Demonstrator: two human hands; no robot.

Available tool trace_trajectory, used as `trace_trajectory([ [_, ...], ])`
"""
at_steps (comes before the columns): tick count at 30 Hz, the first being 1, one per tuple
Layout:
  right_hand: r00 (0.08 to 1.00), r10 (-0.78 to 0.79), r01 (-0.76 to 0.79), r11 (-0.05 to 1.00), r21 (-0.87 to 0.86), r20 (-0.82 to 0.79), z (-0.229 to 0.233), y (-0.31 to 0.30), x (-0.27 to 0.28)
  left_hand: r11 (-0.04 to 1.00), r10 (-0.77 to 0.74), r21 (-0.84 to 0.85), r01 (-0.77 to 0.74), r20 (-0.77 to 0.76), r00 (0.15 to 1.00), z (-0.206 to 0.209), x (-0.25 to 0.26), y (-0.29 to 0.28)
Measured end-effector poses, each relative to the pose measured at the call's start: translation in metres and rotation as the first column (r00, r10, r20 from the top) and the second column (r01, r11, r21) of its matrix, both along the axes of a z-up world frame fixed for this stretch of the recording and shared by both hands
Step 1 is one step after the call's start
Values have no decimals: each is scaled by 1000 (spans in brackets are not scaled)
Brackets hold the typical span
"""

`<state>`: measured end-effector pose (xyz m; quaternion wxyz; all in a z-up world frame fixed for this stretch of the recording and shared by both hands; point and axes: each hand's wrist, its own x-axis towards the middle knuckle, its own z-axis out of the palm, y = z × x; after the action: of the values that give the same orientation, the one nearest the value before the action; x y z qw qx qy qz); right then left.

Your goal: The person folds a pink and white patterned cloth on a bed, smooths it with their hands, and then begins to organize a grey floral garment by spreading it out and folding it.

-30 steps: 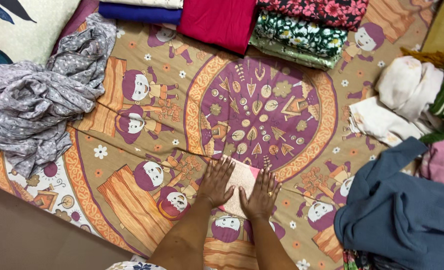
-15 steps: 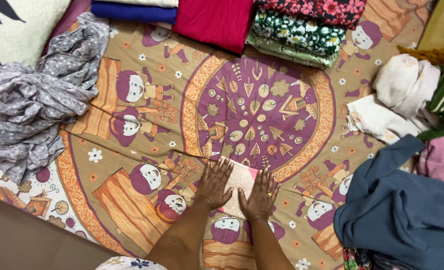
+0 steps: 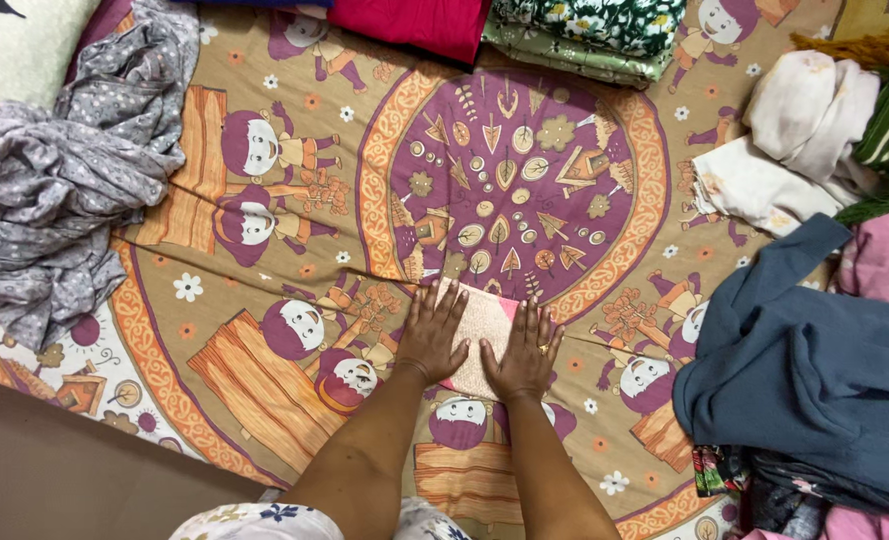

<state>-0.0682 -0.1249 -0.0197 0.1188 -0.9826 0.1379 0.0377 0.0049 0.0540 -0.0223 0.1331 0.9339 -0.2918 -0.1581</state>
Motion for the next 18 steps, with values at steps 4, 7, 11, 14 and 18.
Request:
trace_trajectory([
  [4, 1000, 0, 0, 999, -36, -18, -3, -2, -2, 1000, 6, 20, -6, 30, 1000, 3, 1, -3],
  [7, 1000, -17, 17, 999, -37, -13, -6, -1, -2, 999, 7, 40, -5, -29, 1000, 9, 0, -3],
  [11, 999, -4, 9, 995, -100, 53, -5, 0, -7, 998, 21, 62, -16, -83, 996, 14, 0, -5],
  [14, 986, -108, 119, 990, -75, 127, 9, 1, -11, 998, 41, -50, -40, 31, 999, 19, 2, -5],
  [18, 762, -647, 633, 751, 189, 17, 24, 31, -35, 854, 505, 32, -519, -288, 814, 14, -16, -7],
])
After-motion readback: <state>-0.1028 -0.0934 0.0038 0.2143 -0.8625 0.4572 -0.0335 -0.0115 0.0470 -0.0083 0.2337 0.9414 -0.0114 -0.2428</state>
